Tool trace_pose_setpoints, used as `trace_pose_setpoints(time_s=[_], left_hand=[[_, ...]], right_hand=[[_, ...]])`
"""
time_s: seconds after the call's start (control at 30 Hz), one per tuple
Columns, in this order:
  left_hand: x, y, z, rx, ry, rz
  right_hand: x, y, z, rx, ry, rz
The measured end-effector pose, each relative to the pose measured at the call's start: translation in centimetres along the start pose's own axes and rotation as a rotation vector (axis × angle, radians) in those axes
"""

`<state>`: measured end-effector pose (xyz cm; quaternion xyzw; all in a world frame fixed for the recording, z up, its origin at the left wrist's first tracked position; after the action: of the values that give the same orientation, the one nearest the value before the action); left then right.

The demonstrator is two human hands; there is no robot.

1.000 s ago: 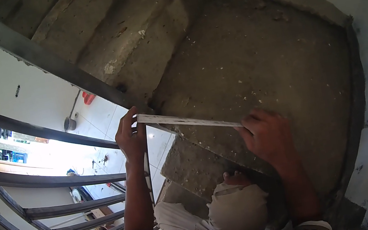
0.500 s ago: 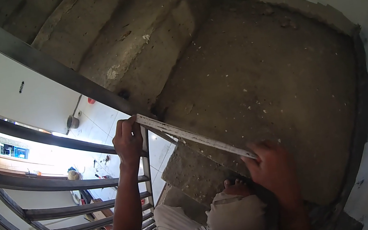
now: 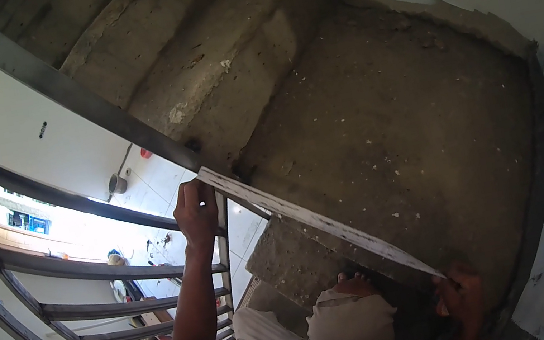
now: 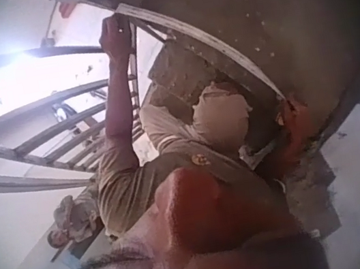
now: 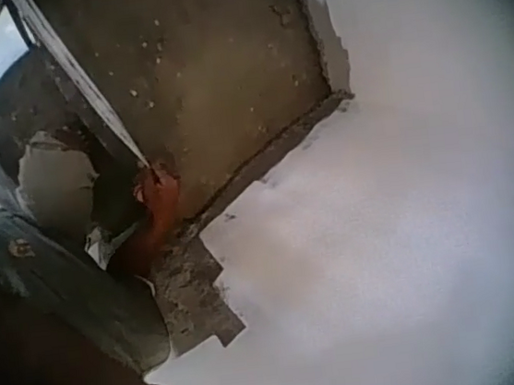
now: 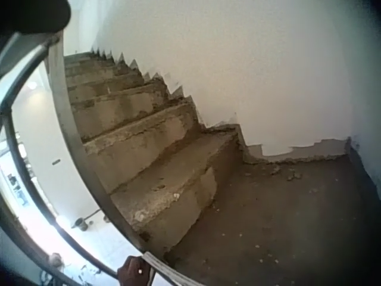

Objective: Measuring concrete stairs and floor tiles using a tape measure.

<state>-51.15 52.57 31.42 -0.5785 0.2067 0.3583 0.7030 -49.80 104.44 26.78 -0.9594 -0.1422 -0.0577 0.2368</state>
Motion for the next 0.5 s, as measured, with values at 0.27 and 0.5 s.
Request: trace_pose_setpoints(time_s=[0.27,0.5], left_hand=[[1.5,0.7,0.3,0.142,-0.184,0.038],[5.5,3.3,-0.4,0.099,-0.329,-0.074]], right_hand=[[-4.8,2.5,-3.8,0.103,-0.308,-0.017],[-4.7,4.6,-1.9,0.058,-0.189,-0.061]])
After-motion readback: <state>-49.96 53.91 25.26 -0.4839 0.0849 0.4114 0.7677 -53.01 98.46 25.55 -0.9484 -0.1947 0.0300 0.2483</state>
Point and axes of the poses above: each hand's wrist, its own x-axis away from the middle knuckle, its own y-axis out of the palm, z = x × y, the point moved 3 cm from there along -x, towards the middle knuckle, and after that the axes turned 2 degrees about -x, right-handed, at the moved point
